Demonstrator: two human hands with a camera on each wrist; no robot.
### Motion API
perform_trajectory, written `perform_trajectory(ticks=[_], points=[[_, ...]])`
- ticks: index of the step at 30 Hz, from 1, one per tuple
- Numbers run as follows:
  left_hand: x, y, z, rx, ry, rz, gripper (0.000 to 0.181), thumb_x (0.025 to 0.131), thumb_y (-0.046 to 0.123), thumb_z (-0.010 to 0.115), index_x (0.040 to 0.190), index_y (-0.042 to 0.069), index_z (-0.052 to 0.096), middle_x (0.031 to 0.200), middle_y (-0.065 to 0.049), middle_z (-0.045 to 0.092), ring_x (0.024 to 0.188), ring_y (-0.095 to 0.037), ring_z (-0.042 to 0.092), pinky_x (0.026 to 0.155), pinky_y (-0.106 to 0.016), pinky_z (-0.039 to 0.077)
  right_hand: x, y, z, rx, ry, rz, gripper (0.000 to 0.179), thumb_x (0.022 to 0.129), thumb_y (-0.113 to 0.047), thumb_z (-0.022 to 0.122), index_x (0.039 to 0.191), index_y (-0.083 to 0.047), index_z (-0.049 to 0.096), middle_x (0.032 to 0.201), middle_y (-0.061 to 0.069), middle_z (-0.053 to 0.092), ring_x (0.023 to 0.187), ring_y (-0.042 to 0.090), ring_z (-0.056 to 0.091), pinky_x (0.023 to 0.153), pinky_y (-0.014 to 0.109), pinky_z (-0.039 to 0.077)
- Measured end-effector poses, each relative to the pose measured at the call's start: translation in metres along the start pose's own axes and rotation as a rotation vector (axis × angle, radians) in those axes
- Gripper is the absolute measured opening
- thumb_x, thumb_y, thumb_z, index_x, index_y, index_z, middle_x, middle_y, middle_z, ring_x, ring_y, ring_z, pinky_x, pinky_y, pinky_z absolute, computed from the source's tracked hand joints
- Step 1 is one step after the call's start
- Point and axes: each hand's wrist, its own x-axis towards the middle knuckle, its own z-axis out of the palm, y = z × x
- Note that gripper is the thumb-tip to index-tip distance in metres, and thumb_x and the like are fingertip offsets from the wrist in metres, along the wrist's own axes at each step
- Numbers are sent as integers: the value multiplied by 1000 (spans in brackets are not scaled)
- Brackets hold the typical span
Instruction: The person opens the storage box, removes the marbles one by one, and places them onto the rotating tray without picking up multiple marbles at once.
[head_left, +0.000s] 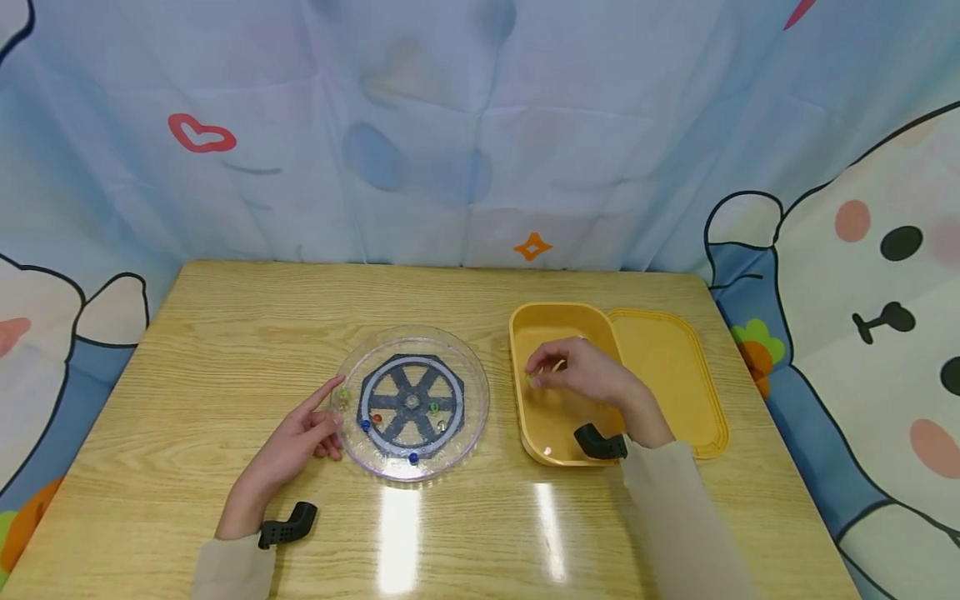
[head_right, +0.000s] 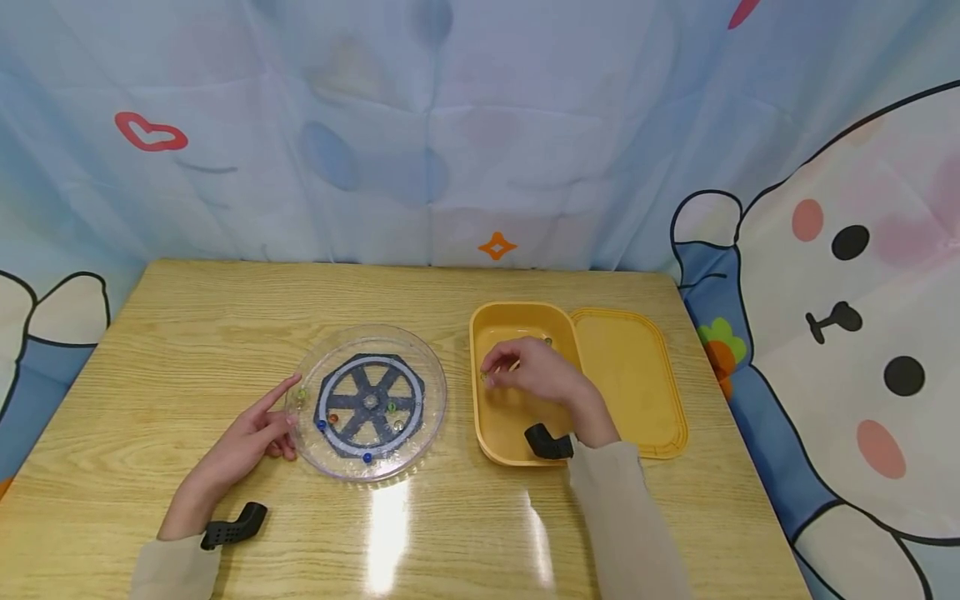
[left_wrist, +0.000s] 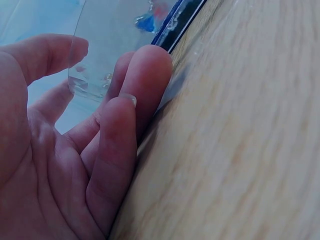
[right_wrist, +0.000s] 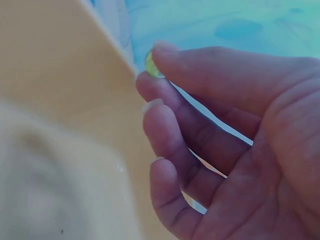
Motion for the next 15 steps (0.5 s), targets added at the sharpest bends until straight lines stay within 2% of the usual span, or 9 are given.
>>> perform_trajectory(ticks=[7, 15], points=[[0, 0, 0, 6, 1, 0, 60, 106, 17, 51, 159, 23, 26, 80, -17, 63, 70, -25, 65, 65, -30, 53, -1, -22, 12, -41, 79, -92, 10, 90, -10, 75, 99, -8, 74, 92, -2, 69, 84, 19, 60, 71, 29, 50], [1, -1, 0, 5, 5, 1, 60, 105, 16, 51, 159, 21, 26, 80, -17, 64, 69, -24, 66, 64, -30, 53, 8, -43, 41, -34, 140, -135, 8, 89, -8, 75, 98, -9, 74, 90, -3, 68, 81, 17, 59, 71, 34, 48]])
